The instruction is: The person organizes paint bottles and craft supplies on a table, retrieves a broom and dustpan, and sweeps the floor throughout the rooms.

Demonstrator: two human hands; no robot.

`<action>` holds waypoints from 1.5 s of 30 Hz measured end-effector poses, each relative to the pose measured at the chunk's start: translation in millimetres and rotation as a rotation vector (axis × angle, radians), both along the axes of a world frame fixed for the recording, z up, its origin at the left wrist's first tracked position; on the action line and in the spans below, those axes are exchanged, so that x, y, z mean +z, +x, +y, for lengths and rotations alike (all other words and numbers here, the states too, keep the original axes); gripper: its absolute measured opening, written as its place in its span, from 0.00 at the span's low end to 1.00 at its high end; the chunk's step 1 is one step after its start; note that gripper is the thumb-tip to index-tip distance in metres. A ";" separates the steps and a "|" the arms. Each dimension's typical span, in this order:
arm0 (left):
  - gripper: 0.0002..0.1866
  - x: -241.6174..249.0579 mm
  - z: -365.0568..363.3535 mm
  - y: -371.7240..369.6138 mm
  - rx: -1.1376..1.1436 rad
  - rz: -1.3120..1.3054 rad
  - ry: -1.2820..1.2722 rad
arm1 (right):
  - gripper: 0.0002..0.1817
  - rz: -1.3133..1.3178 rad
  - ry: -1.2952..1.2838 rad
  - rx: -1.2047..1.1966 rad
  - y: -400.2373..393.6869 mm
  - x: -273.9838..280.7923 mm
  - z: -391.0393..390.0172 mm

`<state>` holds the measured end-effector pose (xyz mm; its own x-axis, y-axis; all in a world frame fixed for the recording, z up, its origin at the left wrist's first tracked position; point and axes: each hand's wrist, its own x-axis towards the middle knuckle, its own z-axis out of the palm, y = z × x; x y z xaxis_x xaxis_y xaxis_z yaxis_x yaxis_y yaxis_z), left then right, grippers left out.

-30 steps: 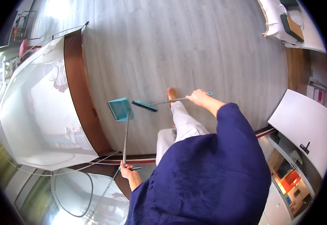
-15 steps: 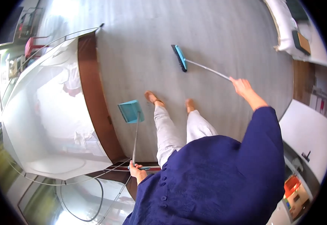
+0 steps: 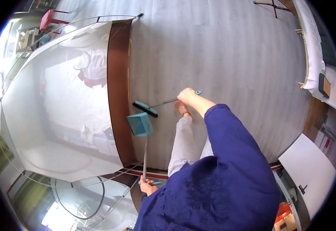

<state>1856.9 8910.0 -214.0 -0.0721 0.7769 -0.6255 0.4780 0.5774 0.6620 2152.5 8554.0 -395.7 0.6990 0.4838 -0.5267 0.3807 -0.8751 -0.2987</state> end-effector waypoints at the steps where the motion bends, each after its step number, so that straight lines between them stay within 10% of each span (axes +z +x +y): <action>1: 0.11 -3.3 1.4 -0.5 -0.019 0.013 0.013 | 0.15 -0.019 -0.011 -0.078 8.1 -8.4 5.5; 8: 0.11 7.6 9.1 26.6 -0.108 0.058 -0.013 | 0.19 -0.020 -0.041 -0.454 -3.1 26.2 -55.8; 23: 0.08 48.9 -63.4 102.9 -0.325 0.020 -0.099 | 0.26 0.224 -0.375 -1.120 -337.5 138.1 -308.9; 38: 0.08 75.2 -141.6 96.5 -0.248 0.041 -0.105 | 0.12 0.042 0.306 -0.787 155.9 18.8 -113.9; 45: 0.08 79.2 -152.2 131.6 -0.275 0.009 -0.128 | 0.18 -0.091 0.319 -1.010 123.5 -0.8 -187.8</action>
